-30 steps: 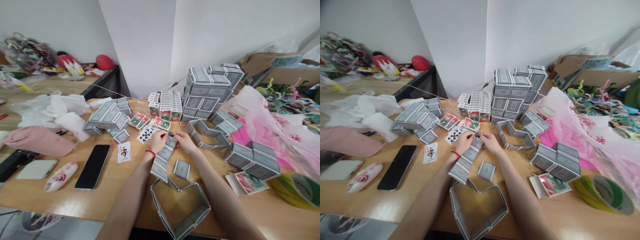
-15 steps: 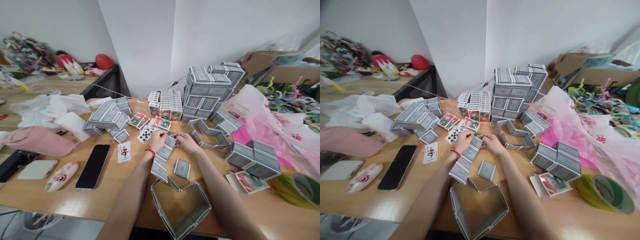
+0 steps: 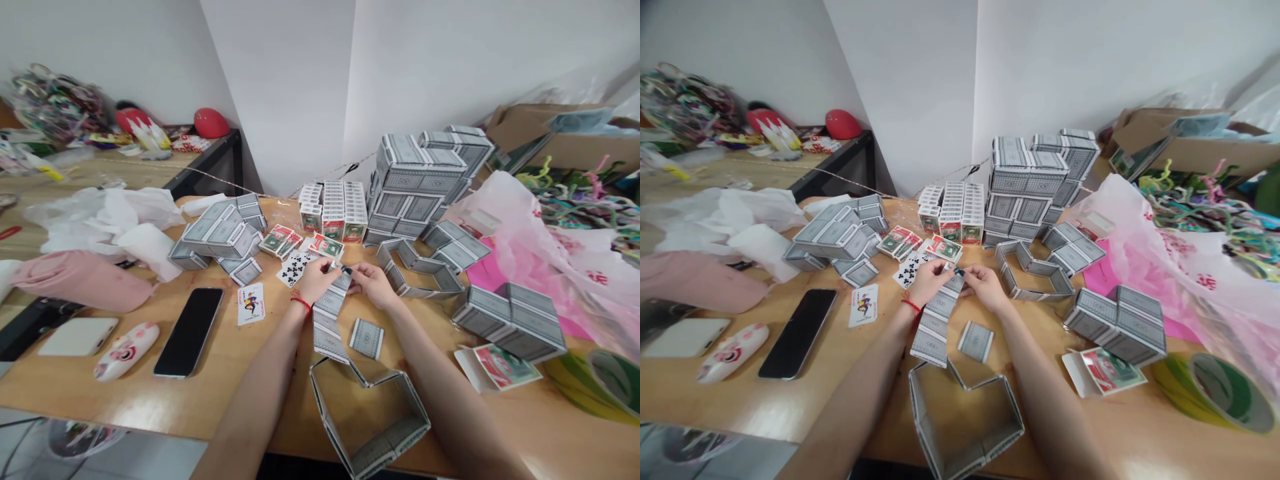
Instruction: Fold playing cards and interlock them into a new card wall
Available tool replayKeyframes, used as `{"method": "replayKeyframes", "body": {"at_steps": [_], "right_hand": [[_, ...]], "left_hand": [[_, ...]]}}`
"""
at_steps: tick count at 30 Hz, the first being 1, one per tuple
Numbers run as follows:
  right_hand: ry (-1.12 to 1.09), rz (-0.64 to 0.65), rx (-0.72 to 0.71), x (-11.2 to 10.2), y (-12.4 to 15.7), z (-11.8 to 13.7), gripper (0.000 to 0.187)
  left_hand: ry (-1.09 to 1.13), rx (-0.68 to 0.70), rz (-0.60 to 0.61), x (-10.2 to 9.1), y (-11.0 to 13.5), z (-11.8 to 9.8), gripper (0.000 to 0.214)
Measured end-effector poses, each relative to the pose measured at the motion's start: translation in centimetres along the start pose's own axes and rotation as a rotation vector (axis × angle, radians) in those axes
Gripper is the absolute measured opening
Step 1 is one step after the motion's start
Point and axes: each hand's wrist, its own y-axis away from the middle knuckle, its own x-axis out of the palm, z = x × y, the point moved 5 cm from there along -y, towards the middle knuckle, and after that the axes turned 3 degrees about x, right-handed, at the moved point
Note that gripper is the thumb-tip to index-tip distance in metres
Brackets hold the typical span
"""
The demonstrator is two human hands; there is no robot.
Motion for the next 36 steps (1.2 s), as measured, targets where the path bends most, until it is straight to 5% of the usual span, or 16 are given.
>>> {"method": "replayKeyframes", "body": {"at_steps": [13, 24, 36], "right_hand": [[0.009, -0.016, 0.017, -0.1, -0.1, -0.1, 0.023], [-0.088, 0.104, 0.071, 0.1, 0.1, 0.0, 0.017], [0.245, -0.039, -0.147, 0.5, -0.1, 0.3, 0.031]], "left_hand": [[-0.022, -0.025, 0.069, -0.5, -0.3, 0.5, 0.022], [0.009, -0.049, 0.078, -0.9, -0.3, 0.4, 0.029], [0.084, -0.099, 0.013, -0.9, -0.3, 0.3, 0.031]]}}
